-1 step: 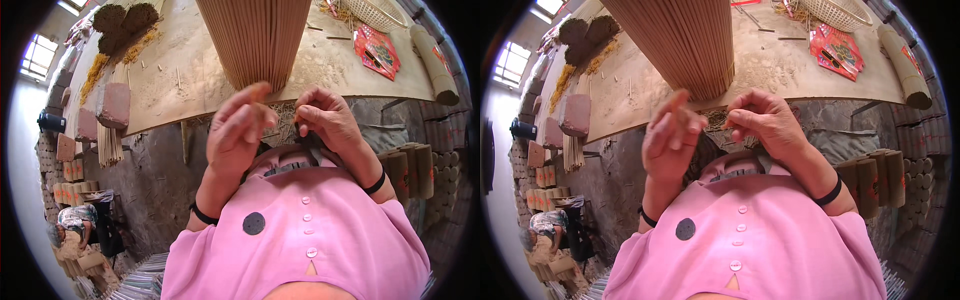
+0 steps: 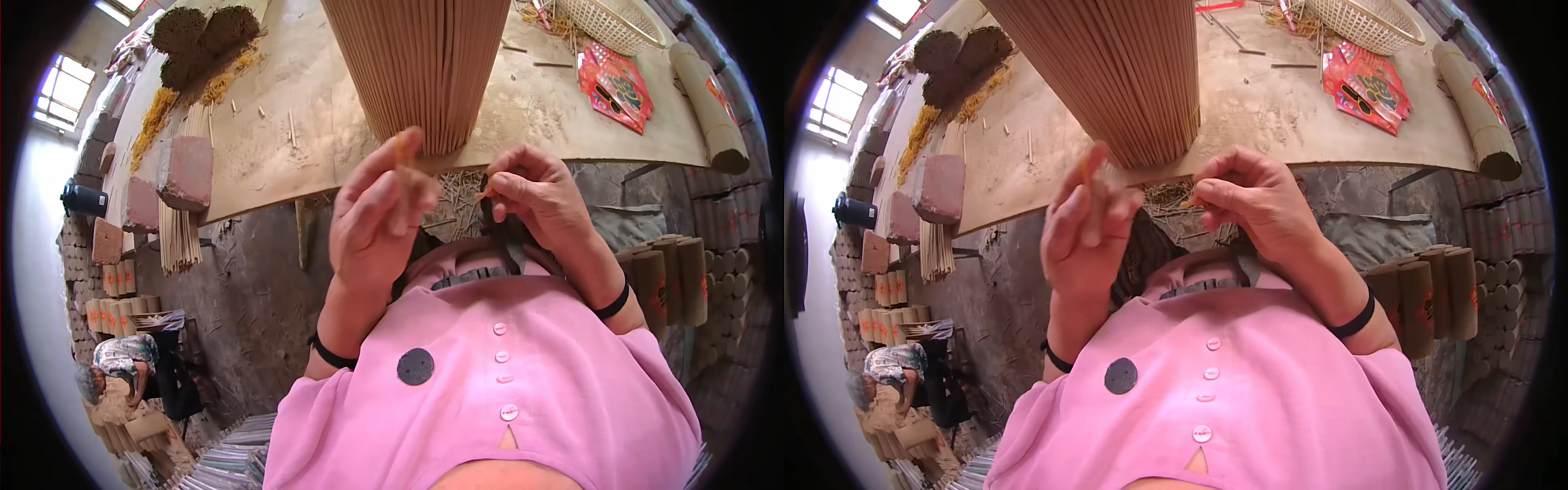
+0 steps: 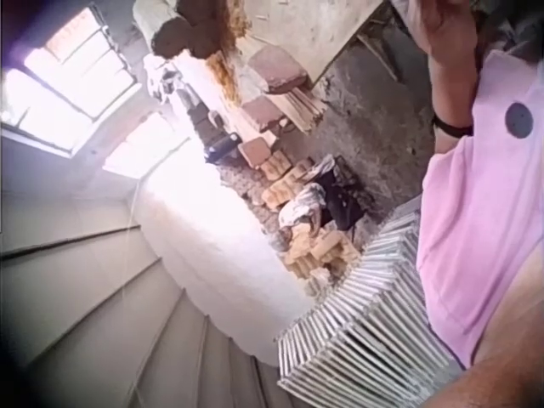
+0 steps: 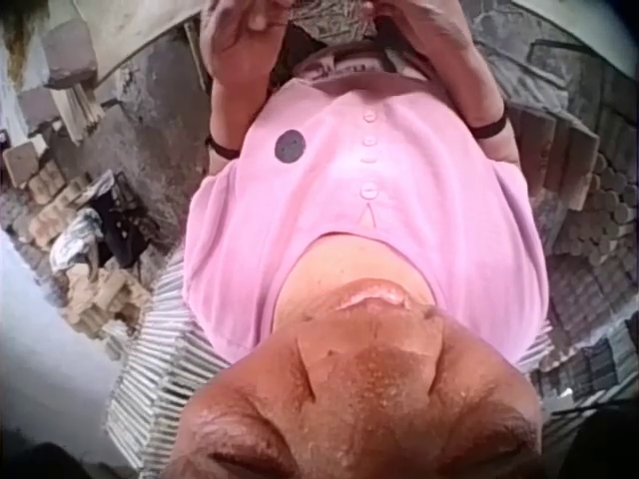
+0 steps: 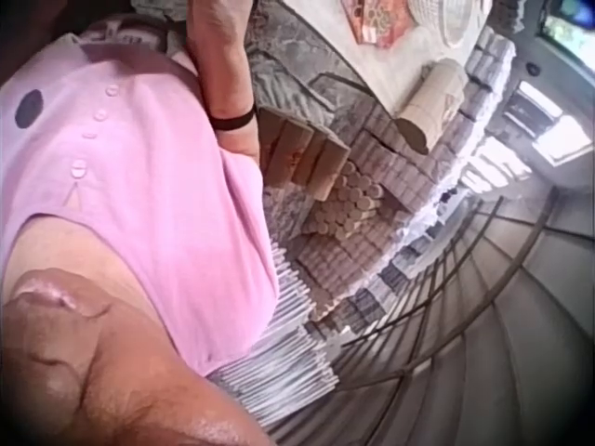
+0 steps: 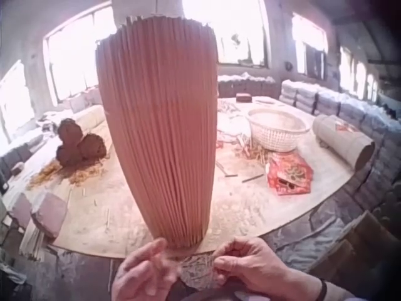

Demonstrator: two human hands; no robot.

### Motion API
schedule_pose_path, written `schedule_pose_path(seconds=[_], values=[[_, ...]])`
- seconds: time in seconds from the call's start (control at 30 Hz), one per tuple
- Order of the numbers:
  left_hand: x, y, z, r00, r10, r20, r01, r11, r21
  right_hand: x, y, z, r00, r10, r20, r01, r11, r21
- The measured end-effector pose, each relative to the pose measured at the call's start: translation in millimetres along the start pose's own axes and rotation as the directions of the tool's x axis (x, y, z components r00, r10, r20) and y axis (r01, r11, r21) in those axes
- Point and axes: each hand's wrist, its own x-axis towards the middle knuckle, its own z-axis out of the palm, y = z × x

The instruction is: The recorder is bundling and labeling large stacks of bamboo sticks using rubber bands and decorative red labels.

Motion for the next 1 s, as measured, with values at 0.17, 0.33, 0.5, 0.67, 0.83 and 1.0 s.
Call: schedule_pose_path(seconds=[0.17, 0.33, 0.5, 0.67, 0.83, 1.0], values=[[-8.4, 24.0, 13.6, 0.967, -0.196, 0.165, 0.127, 0.926, 0.355, 24.7, -57.7, -13.9, 0.751, -0.574, -0.327, 0.319, 0.749, -0.581], [3.3, 15.5, 48.0, 0.852, -0.471, 0.228, 0.332, 0.823, 0.460, 63.6, -139.7, -64.2, 0.469, -0.880, 0.077, 0.155, -0.004, -0.988], [8.1, -9.2, 66.3, 0.869, -0.432, 0.241, 0.310, 0.855, 0.415, -8.7, -80.0, 1.2, 0.832, -0.484, 0.270, 0.524, 0.529, -0.667], [16.5, -42.5, 61.7, 0.894, -0.407, 0.190, 0.246, 0.798, 0.550, -28.2, -48.1, -41.3, 0.980, -0.032, 0.195, -0.005, 0.982, 0.186], [13.0, -37.7, 41.0, 0.987, -0.067, 0.144, 0.082, 0.992, -0.100, -34.0, -38.3, -67.0, 0.856, -0.076, 0.511, -0.105, 0.943, 0.316], [3.9, -14.7, 86.1, 0.873, -0.277, 0.401, -0.197, 0.551, 0.811, -34.0, -44.8, -57.5, 0.788, -0.227, 0.572, 0.238, 0.970, 0.057]])
